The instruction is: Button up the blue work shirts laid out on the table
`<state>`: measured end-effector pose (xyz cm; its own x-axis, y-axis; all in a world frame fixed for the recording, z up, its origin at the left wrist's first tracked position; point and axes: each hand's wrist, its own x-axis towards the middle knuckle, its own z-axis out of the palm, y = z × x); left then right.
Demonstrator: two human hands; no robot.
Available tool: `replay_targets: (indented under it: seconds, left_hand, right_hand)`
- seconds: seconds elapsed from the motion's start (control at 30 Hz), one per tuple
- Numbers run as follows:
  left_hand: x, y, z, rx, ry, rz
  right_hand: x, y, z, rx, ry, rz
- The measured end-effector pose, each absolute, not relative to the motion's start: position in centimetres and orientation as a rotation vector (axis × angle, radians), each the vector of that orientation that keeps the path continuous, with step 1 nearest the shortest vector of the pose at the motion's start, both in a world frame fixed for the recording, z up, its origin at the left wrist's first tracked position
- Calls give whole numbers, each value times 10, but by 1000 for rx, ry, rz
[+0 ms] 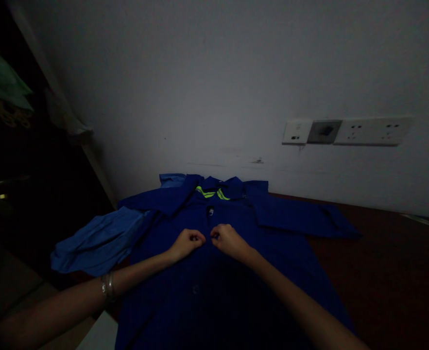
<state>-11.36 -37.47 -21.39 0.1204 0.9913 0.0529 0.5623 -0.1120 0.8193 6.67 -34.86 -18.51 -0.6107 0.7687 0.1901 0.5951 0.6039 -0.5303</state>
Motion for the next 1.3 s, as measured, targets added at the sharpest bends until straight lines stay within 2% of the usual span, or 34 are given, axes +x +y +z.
replay_targets:
  seconds: [0.6,0.9,1.3]
  left_hand:
    - [-116,-376,-215,1790,1478,862]
    - [-113,-381,-211,1749,1468,924]
    - [-116,-387,-203,1541,1428,934]
  right_hand:
    - [60,-349,-202,-944,-2338,756]
    - [57,-354,-194,-1100,-2147,1013]
    - [57,-355,-185,-1121,-1973,1198]
